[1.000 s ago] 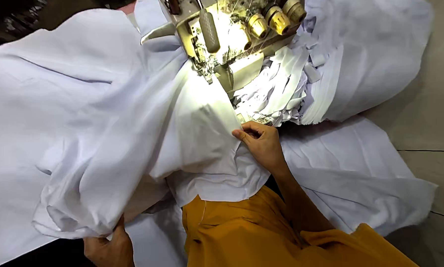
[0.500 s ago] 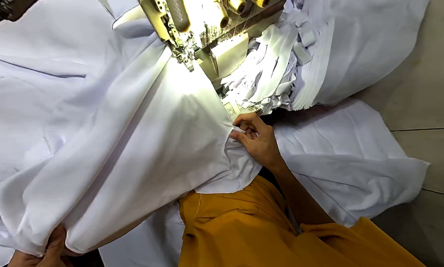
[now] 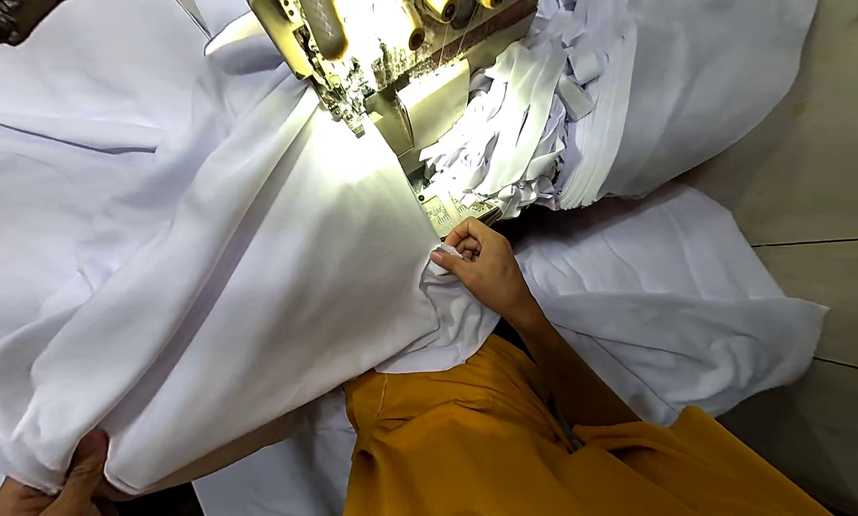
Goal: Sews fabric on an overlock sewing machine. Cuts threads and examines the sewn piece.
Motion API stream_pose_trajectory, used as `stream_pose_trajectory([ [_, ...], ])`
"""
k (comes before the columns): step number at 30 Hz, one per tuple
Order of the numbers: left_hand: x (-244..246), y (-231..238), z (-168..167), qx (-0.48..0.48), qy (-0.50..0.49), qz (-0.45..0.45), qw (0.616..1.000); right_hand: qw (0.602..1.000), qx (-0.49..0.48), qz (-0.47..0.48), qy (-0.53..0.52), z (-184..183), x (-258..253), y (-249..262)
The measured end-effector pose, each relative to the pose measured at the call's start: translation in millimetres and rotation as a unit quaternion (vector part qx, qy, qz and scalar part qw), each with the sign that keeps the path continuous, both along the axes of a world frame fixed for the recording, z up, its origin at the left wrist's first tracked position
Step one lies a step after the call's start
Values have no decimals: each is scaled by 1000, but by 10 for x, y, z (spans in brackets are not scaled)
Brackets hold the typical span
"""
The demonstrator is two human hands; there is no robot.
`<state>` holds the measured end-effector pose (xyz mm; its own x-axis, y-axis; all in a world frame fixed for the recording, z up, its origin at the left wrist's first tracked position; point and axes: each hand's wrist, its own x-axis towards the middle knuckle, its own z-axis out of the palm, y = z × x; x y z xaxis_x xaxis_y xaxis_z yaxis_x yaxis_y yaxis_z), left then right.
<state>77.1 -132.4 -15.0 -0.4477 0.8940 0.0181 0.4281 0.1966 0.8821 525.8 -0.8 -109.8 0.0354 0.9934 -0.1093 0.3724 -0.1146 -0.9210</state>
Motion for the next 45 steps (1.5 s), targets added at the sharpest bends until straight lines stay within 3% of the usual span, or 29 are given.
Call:
stream_pose_trajectory([
  [5,25,4,-74,-13,15,5,1000,1000,-11,-6,2,75,37,-52],
  [13,-101,-177,-117,-47,-107,-27,993,994,51,6,96,23,82,-61],
  [22,225,-51,-259,-26,-113,-21,993,987,88,16,131,-143,72,-73],
  [27,330,27,-211,2,-98,39,994,983,111,22,145,-153,40,-70],
  [34,136,284,-125,44,-86,33,995,979,130,33,156,45,-35,118],
  [45,-326,792,-59,64,-76,16,995,989,119,59,69,309,-115,623],
])
